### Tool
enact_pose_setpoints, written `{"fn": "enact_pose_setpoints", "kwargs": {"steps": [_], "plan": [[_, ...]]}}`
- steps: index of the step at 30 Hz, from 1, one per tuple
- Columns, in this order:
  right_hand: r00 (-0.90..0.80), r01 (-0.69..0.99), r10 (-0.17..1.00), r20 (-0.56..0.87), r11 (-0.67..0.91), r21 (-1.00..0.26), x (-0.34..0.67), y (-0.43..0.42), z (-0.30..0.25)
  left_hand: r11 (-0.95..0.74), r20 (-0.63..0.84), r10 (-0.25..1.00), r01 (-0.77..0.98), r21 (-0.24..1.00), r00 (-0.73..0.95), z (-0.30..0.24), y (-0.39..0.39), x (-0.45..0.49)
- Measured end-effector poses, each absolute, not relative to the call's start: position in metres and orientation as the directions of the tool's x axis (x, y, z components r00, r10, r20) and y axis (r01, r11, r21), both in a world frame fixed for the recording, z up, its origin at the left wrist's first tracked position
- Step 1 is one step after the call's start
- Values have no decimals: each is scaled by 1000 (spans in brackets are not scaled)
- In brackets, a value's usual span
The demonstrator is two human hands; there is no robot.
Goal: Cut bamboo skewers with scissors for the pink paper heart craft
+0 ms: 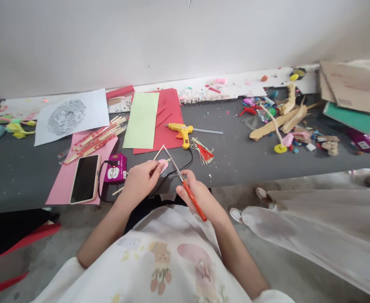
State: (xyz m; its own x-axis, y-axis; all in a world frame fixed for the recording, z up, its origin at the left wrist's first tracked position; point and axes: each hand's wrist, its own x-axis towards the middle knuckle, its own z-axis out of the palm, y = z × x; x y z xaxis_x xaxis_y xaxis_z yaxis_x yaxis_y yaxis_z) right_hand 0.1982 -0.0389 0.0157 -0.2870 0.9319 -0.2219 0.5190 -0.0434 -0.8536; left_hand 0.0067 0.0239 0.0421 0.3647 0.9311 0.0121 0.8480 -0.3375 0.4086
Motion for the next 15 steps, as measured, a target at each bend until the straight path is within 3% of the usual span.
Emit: {"fn": "enact_pose_setpoints", "kwargs": {"steps": [15], "plan": [[-223,596,923,-312,-124,-794,193,-36,25,-364,-5,923,877,313,385,45,22,9]]}}
